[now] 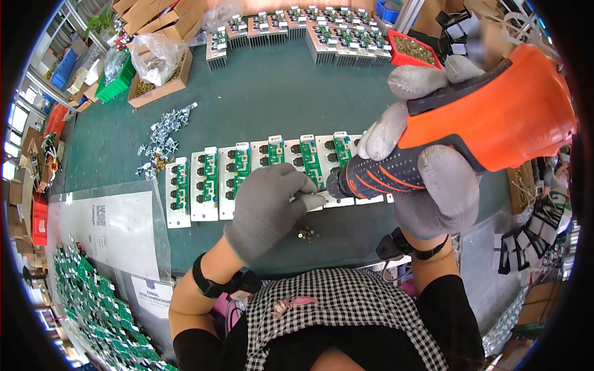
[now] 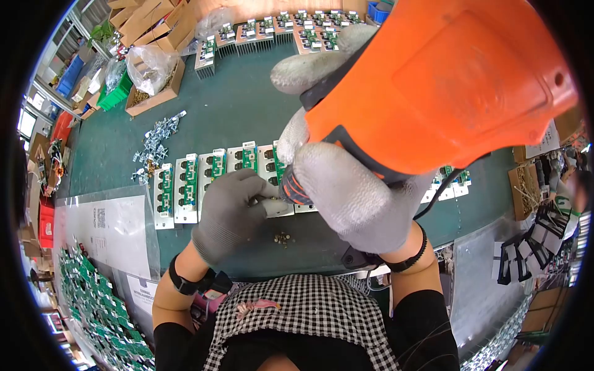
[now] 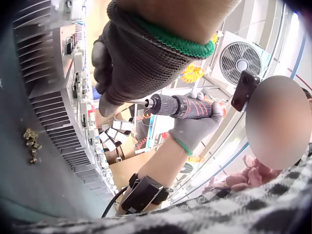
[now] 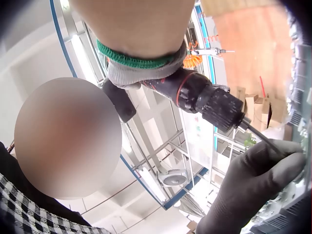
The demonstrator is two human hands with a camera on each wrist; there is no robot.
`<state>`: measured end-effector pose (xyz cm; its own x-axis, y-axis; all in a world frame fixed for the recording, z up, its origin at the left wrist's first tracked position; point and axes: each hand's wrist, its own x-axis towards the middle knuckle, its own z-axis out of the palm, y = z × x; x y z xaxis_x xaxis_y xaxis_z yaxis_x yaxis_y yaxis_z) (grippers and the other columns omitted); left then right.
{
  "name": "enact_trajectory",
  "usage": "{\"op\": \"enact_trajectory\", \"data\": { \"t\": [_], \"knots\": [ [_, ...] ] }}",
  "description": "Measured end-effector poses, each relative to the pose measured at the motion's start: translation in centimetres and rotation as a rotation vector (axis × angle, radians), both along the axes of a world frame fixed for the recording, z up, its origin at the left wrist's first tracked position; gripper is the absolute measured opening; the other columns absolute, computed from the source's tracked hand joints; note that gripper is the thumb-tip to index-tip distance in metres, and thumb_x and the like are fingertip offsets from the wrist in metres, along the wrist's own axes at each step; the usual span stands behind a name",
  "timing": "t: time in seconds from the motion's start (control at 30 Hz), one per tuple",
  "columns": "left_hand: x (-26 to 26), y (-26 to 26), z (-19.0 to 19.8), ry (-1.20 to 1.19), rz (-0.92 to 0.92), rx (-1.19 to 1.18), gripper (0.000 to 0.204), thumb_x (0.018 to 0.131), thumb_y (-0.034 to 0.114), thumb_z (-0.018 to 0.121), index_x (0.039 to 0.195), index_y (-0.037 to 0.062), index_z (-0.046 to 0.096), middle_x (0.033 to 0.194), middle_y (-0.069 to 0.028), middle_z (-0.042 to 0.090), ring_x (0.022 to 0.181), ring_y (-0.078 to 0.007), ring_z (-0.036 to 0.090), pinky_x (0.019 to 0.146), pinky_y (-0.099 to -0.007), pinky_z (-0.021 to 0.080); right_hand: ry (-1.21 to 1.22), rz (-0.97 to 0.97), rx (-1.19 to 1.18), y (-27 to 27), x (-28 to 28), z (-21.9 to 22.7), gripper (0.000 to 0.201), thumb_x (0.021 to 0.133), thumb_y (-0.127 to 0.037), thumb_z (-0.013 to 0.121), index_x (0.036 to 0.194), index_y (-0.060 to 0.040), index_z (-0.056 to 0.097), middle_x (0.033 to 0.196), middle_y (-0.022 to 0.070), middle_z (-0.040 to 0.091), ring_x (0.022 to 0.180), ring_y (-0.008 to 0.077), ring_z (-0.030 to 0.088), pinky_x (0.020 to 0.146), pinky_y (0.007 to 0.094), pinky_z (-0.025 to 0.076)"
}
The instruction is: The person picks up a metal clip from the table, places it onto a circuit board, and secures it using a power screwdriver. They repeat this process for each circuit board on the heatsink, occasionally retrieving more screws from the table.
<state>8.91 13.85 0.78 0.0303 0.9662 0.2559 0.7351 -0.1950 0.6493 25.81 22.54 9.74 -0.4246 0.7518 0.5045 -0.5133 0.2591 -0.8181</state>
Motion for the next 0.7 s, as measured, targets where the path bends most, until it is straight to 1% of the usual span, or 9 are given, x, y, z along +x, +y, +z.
{"op": "enact_trajectory", "data": {
  "t": [0.07, 0.1, 0.2, 0.37, 0.4, 0.5, 0.6, 0.7],
  "knots": [
    [-0.5, 1.1, 0.4, -0.043, -0.037, 0.033, 0.016, 0.074, 0.022, 0.076, 0.079, 0.0085, 0.070, 0.072, -0.0071, 0.062, 0.070, -0.0267, 0.061, 0.062, -0.0390, 0.044, 0.024, -0.003, 0.040, 0.7, -0.2, -0.3, 0.068, 0.083, -0.016, 0.060, 0.142, -0.0009, 0.029, 0.128, 0.0256, 0.051, 0.081, 0.0265, 0.064, 0.069, 0.0424, 0.057],
    [-0.7, 1.5, 0.4, -0.024, -0.047, 0.050, 0.018, 0.068, 0.012, 0.076, 0.085, 0.0090, 0.072, 0.071, -0.0075, 0.059, 0.068, -0.0268, 0.059, 0.064, -0.0388, 0.044, 0.045, 0.003, 0.069, 1.3, -0.3, -0.5, 0.068, 0.084, -0.017, 0.059, 0.142, -0.0007, 0.029, 0.128, 0.0256, 0.051, 0.081, 0.0263, 0.064, 0.069, 0.0425, 0.057],
    [-1.4, 1.9, -0.4, 0.020, -0.023, 0.058, 0.017, 0.068, 0.011, 0.075, 0.085, 0.0082, 0.072, 0.070, -0.0078, 0.057, 0.069, -0.0276, 0.058, 0.065, -0.0396, 0.043, 0.130, 0.058, 0.171, 2.7, -0.5, -0.8, 0.067, 0.084, -0.017, 0.057, 0.143, -0.0002, 0.029, 0.130, 0.0258, 0.050, 0.081, 0.0258, 0.063, 0.069, 0.0426, 0.056],
    [-1.5, 2.0, -0.9, -0.015, -0.016, 0.038, 0.015, 0.068, 0.009, 0.074, 0.080, 0.0056, 0.067, 0.070, -0.0086, 0.056, 0.068, -0.0295, 0.057, 0.064, -0.0403, 0.043, 0.229, 0.147, 0.305, 4.5, -0.7, -1.4, 0.066, 0.085, -0.018, 0.053, 0.144, 0.0007, 0.029, 0.133, 0.0260, 0.048, 0.081, 0.0250, 0.061, 0.068, 0.0428, 0.055],
    [-1.6, 2.0, -0.8, -0.028, -0.019, 0.035, 0.014, 0.068, 0.009, 0.074, 0.079, 0.0051, 0.066, 0.070, -0.0087, 0.056, 0.069, -0.0298, 0.057, 0.064, -0.0403, 0.043, 0.241, 0.157, 0.319, 4.6, -0.7, -1.5, 0.065, 0.086, -0.018, 0.053, 0.144, 0.0009, 0.029, 0.133, 0.0260, 0.048, 0.081, 0.0248, 0.061, 0.068, 0.0428, 0.055],
    [-1.6, 2.1, -0.6, -0.019, -0.014, 0.034, 0.013, 0.077, 0.020, 0.074, 0.084, 0.0094, 0.072, 0.071, -0.0060, 0.062, 0.069, -0.0250, 0.061, 0.063, -0.0393, 0.043, 0.261, 0.166, 0.318, 4.7, -1.1, -2.1, 0.066, 0.086, -0.018, 0.051, 0.144, 0.0015, 0.028, 0.134, 0.0264, 0.047, 0.081, 0.0247, 0.061, 0.068, 0.0430, 0.054],
    [-1.5, 2.0, -0.8, -0.078, -0.004, 0.011, 0.015, 0.070, 0.010, 0.075, 0.081, 0.0046, 0.066, 0.071, -0.0092, 0.057, 0.068, -0.0306, 0.057, 0.064, -0.0407, 0.043, 0.217, 0.164, 0.312, 4.4, -0.4, -0.9, 0.067, 0.086, -0.018, 0.051, 0.145, 0.0017, 0.026, 0.135, 0.0268, 0.046, 0.079, 0.0251, 0.061, 0.067, 0.0432, 0.055],
    [-1.5, 1.8, -0.6, -0.009, 0.012, 0.005, 0.014, 0.072, 0.012, 0.075, 0.082, 0.0049, 0.067, 0.072, -0.0092, 0.057, 0.069, -0.0304, 0.056, 0.065, -0.0402, 0.042, 0.183, 0.161, 0.324, 4.4, 0.0, -0.5, 0.068, 0.086, -0.018, 0.050, 0.145, 0.0018, 0.025, 0.135, 0.0272, 0.045, 0.078, 0.0256, 0.061, 0.066, 0.0433, 0.055]
  ]
}}
